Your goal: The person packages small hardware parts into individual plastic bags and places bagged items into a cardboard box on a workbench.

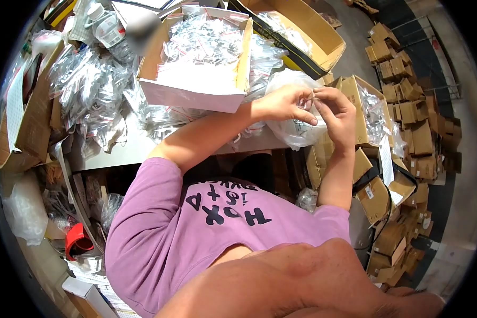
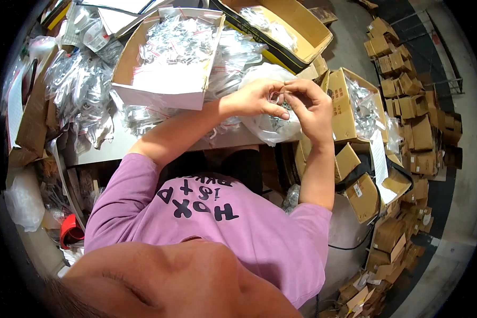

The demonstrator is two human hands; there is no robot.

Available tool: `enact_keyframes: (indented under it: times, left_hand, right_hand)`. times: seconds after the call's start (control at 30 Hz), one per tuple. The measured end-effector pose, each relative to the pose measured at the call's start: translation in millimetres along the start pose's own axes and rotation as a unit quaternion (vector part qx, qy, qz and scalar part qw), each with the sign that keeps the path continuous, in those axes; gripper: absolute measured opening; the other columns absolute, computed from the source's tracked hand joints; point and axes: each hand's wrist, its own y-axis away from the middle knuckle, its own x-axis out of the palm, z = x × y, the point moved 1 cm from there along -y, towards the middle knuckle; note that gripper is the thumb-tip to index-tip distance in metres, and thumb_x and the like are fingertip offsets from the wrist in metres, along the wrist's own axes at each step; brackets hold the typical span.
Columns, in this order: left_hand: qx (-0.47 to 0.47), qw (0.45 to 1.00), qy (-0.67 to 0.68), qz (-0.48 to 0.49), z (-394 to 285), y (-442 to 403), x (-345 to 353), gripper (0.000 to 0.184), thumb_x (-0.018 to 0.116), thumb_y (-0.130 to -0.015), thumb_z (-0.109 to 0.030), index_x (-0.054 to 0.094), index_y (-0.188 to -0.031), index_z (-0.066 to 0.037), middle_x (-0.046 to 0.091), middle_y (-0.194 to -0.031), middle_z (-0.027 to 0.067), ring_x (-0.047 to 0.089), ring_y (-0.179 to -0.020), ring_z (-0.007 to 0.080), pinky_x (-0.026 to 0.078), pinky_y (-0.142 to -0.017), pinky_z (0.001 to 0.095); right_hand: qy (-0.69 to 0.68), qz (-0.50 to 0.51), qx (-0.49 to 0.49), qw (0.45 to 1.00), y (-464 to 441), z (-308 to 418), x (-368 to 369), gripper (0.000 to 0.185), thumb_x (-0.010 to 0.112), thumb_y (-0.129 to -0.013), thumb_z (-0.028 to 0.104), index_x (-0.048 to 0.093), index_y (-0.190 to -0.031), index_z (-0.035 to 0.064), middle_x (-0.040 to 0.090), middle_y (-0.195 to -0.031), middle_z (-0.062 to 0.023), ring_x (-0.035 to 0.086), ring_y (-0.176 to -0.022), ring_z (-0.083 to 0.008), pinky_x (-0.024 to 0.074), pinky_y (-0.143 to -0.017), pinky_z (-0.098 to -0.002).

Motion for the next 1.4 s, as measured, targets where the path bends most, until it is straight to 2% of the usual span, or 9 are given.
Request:
enact_keyframes:
  times: [0.1, 0.33, 0.5, 0.63, 0.93, 1.1, 1.13, 1.27, 1.4]
  left_hand:
    - [-0.008, 0.999, 0.037, 0.011, -6, 3, -2, 0.037, 0.079, -0.074, -0.031, 0.057, -0.085, -0.003, 0.050, -0.074, 0.0003, 0.048, -0.073, 0.0100, 0.042, -0.065, 0.0257]
    - [0.044, 0.999, -0.006, -0.030, -6, 1, 3, 0.038, 0.069, -0.082, -0.037, 0.056, -0.090, -0.002, 0.056, -0.080, 0.0053, 0.053, -0.077, 0.0136, 0.044, -0.070, 0.0282]
    - [0.125, 0.985, -0.046, -0.112, -1, -1, 4, 0.027, 0.063, -0.087, -0.028, 0.058, -0.093, -0.002, 0.060, -0.083, 0.0079, 0.057, -0.080, 0.0178, 0.045, -0.074, 0.0306]
    - [0.170, 0.969, -0.109, -0.141, -1, -1, 4, 0.017, 0.060, -0.086, -0.019, 0.059, -0.089, -0.002, 0.059, -0.082, 0.0113, 0.057, -0.078, 0.0252, 0.045, -0.072, 0.0344]
    - [0.208, 0.952, -0.144, -0.173, -13, 3, 7, 0.015, 0.060, -0.083, -0.017, 0.058, -0.084, -0.002, 0.058, -0.078, 0.0127, 0.056, -0.077, 0.0295, 0.044, -0.069, 0.0369]
    - [0.302, 0.880, -0.236, -0.279, -75, 19, 22, 0.024, 0.069, -0.076, -0.010, 0.056, -0.095, -0.003, 0.053, -0.100, 0.0147, 0.054, -0.091, 0.0318, 0.045, -0.078, 0.0386]
    - [0.338, 0.866, -0.237, -0.281, -95, 25, 25, 0.030, 0.071, -0.074, -0.009, 0.055, -0.099, -0.004, 0.051, -0.105, 0.0151, 0.053, -0.095, 0.0326, 0.045, -0.080, 0.0388]
    - [0.380, 0.879, -0.188, -0.220, -133, 44, 45, 0.034, 0.071, -0.071, -0.006, 0.054, -0.102, -0.005, 0.050, -0.105, 0.0140, 0.052, -0.096, 0.0326, 0.045, -0.082, 0.0398]
    - [0.410, 0.859, -0.254, -0.172, -148, 55, 64, 0.023, 0.067, -0.074, -0.012, 0.058, -0.095, -0.006, 0.054, -0.099, 0.0114, 0.054, -0.093, 0.0306, 0.046, -0.079, 0.0392]
  right_hand:
    - [0.172, 0.067, -0.073, 0.980, -1, 9, -4, 0.020, 0.067, -0.070, 0.005, 0.067, -0.090, 0.0018, 0.060, -0.104, -0.0160, 0.060, -0.096, -0.0292, 0.0474, -0.083, -0.0354]
    - [0.251, 0.054, -0.089, 0.962, 2, 13, 1, 0.019, 0.069, -0.065, 0.005, 0.064, -0.084, 0.0006, 0.055, -0.109, -0.0160, 0.058, -0.095, -0.0313, 0.0465, -0.084, -0.0375]
    - [0.245, -0.017, -0.010, 0.969, 5, 11, -7, 0.009, 0.068, -0.074, 0.003, 0.062, -0.079, 0.0003, 0.061, -0.070, -0.0065, 0.057, -0.063, -0.0173, 0.0443, -0.060, -0.0275]
    - [0.158, -0.049, 0.087, 0.982, 9, 7, -6, 0.012, 0.067, -0.079, 0.007, 0.061, -0.084, -0.0026, 0.060, -0.072, -0.0041, 0.052, -0.065, -0.0087, 0.0416, -0.058, -0.0220]
    - [0.187, 0.001, 0.031, 0.982, 12, -3, -10, 0.011, 0.065, -0.081, 0.005, 0.061, -0.088, -0.0037, 0.059, -0.074, -0.0057, 0.052, -0.065, -0.0097, 0.0421, -0.059, -0.0239]
    - [0.107, 0.023, 0.084, 0.990, -13, 6, -20, 0.009, 0.062, -0.082, 0.004, 0.062, -0.087, -0.0037, 0.060, -0.074, -0.0009, 0.051, -0.068, -0.0067, 0.0427, -0.061, -0.0222]
    - [0.065, 0.021, 0.014, 0.998, -26, 19, -8, 0.010, 0.062, -0.083, 0.006, 0.062, -0.087, -0.0033, 0.059, -0.070, -0.0007, 0.050, -0.066, -0.0058, 0.0405, -0.058, -0.0204]
    - [0.057, 0.054, 0.020, 0.997, -92, 44, 24, 0.015, 0.062, -0.085, 0.011, 0.062, -0.087, -0.0038, 0.058, -0.067, -0.0012, 0.049, -0.060, -0.0053, 0.0399, -0.055, -0.0204]
    - [-0.094, 0.033, -0.048, 0.994, -128, 52, 69, 0.023, 0.062, -0.089, 0.017, 0.060, -0.104, 0.0000, 0.060, -0.082, -0.0025, 0.051, -0.067, -0.0052, 0.0421, -0.060, -0.0196]
